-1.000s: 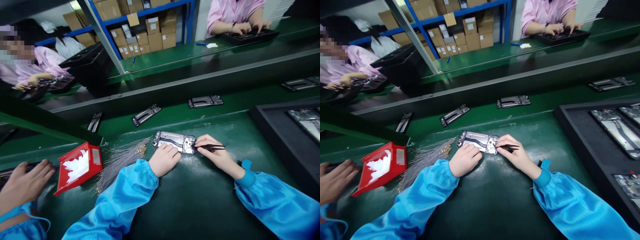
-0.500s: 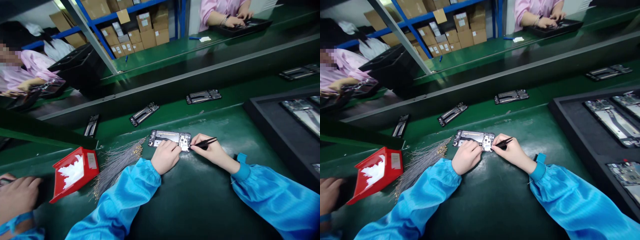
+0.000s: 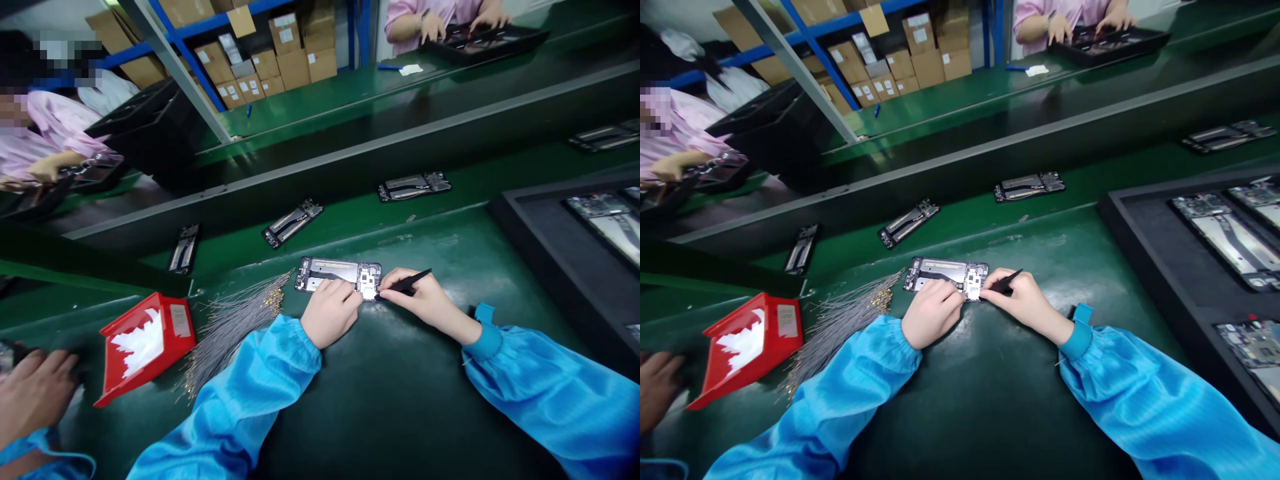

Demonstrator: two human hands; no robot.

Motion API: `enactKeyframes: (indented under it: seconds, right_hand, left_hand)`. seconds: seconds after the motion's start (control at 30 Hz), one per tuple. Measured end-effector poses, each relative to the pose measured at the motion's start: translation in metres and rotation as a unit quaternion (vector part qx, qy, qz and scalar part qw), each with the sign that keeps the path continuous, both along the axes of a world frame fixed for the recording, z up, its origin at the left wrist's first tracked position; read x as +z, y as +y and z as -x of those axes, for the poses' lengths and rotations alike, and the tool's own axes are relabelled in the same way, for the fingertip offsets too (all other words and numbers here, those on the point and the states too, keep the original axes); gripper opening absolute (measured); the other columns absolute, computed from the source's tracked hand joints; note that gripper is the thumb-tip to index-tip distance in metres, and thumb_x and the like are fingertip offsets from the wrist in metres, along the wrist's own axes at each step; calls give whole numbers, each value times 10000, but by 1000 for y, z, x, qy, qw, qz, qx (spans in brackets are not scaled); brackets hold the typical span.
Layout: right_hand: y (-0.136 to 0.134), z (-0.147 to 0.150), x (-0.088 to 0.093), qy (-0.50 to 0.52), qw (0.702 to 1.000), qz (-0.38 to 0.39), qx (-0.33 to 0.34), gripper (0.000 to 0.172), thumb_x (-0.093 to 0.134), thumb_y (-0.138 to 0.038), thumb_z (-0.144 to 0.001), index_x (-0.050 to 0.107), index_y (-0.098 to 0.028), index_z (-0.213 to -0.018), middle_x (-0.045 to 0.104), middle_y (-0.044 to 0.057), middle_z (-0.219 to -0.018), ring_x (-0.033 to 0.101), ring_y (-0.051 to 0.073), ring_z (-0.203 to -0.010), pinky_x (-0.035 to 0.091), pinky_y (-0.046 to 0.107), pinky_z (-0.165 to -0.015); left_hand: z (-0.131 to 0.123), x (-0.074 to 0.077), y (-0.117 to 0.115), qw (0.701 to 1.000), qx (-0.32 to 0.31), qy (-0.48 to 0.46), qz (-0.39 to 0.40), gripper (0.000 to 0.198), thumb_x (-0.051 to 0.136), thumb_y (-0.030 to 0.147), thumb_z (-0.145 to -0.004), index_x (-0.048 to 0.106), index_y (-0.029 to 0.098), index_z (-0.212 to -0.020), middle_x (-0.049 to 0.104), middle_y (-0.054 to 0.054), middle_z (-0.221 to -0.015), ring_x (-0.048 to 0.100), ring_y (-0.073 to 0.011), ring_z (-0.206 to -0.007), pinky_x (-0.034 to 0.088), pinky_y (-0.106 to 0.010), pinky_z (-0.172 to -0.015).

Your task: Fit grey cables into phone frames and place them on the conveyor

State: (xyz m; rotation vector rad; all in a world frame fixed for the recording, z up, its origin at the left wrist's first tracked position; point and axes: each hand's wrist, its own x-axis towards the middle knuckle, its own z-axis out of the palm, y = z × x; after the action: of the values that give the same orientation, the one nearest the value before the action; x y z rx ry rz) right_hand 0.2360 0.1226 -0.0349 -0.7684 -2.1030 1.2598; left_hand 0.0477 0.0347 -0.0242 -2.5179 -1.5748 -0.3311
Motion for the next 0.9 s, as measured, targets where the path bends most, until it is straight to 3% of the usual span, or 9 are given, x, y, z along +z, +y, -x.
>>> enactKeyframes:
  seconds: [0.33,0.77,0.9]
  right_hand:
    - [-1,1,2,6,1000,-7,10,101,586,-279,-761,599,-182,-733,625,34,-763,586,163,-734,475,313,-695]
    - [-10,1,13,-3,987,-132,95,64,504,-190,-815,562,-196,-789,584,41,-790,543,150,-730,448,292,-677]
    - [-10,3,13,-5,988,-128,88,73,496,-215,-826,558,-198,-792,575,41,-793,541,148,-735,451,284,-668]
  left_hand:
    - [0,1,0,1000,0,8,8,156,411,191,-840,543,174,-757,498,-24,-722,429,-162,-704,302,-304,-634]
    - [0,1,-1,1000,4,-1,16,163,409,194,-842,553,171,-771,506,-28,-735,430,-167,-712,313,-307,-644]
    - [0,1,0,1000,9,-18,21,164,409,193,-844,554,164,-773,507,-33,-742,429,-166,-716,337,-294,-640]
